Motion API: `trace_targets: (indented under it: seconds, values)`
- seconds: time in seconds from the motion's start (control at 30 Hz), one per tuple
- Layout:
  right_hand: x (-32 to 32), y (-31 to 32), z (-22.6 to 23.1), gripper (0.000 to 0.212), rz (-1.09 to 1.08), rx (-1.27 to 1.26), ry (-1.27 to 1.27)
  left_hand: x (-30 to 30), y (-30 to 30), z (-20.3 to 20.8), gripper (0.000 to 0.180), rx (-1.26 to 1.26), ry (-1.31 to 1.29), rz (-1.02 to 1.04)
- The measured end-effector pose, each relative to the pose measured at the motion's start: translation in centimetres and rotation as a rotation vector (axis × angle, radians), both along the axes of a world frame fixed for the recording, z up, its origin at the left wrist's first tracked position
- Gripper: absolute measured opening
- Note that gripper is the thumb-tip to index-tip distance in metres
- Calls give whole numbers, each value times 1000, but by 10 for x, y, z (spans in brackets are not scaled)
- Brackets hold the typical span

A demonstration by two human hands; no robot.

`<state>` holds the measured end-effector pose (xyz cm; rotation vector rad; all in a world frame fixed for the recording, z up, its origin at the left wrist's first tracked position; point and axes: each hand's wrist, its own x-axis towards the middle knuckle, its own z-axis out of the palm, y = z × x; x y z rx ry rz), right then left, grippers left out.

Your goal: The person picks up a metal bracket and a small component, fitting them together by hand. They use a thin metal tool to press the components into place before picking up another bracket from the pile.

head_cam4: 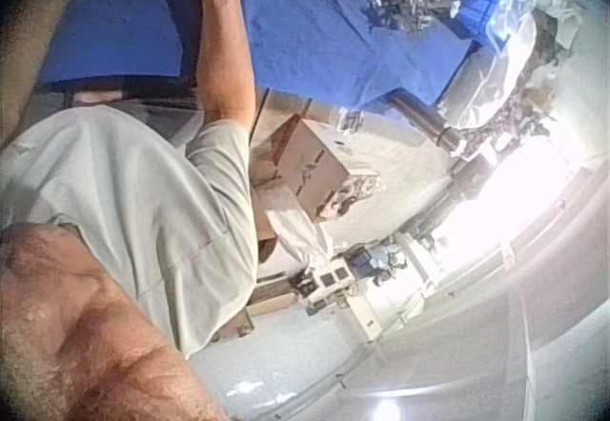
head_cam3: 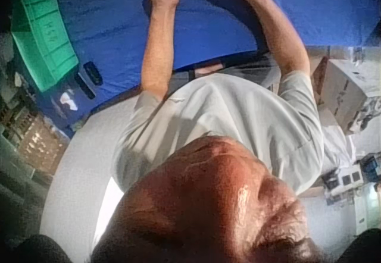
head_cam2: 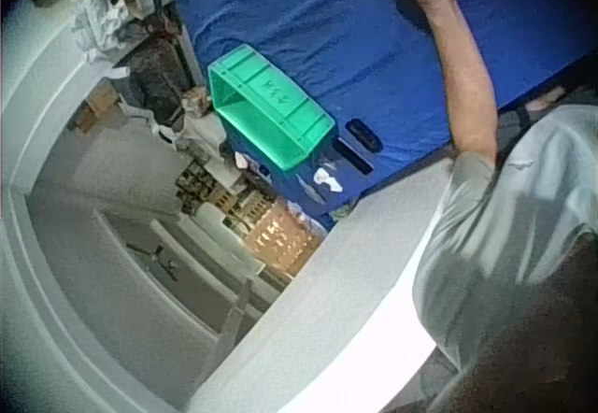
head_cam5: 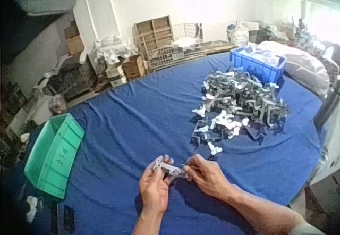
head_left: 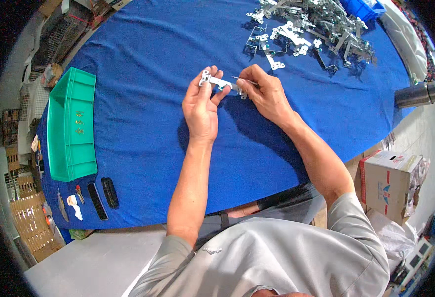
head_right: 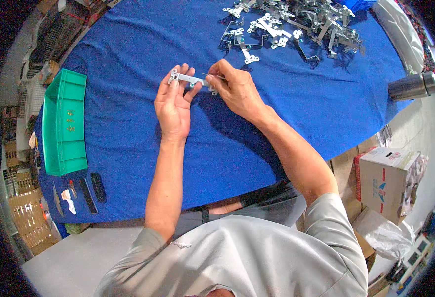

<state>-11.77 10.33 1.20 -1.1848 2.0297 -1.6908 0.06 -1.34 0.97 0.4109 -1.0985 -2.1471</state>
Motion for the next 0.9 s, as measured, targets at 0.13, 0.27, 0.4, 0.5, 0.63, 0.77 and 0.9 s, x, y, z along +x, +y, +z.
trace_targets:
  seconds: [0.13, 0.27, 0.4, 0.5, 0.63, 0.77, 0.9]
  values:
    - [1, 0, 1, 16, 180, 64, 44, 3, 0, -3, 33, -264, -143, 143]
    - [-2, -1, -1, 13, 106, -5, 215, 2, -1, -4, 30, -311, -255, 136]
    - [-2, 2, 4, 10, 28, 17, 310, 1, 5, -4, 28, -220, -282, 94]
    - [-3, 1, 2, 10, 6, -9, 351, -2, 8, -2, 26, -169, -260, 73]
    - [-2, 0, 1, 10, 13, -14, 316, 0, 7, -7, 26, -217, -248, 68]
    - [-3, 0, -3, 10, 11, 20, 367, -2, 8, -10, 26, -232, -237, 72]
    - [-3, 1, -3, 10, 7, 37, 381, 0, 10, -9, 25, -249, -275, 83]
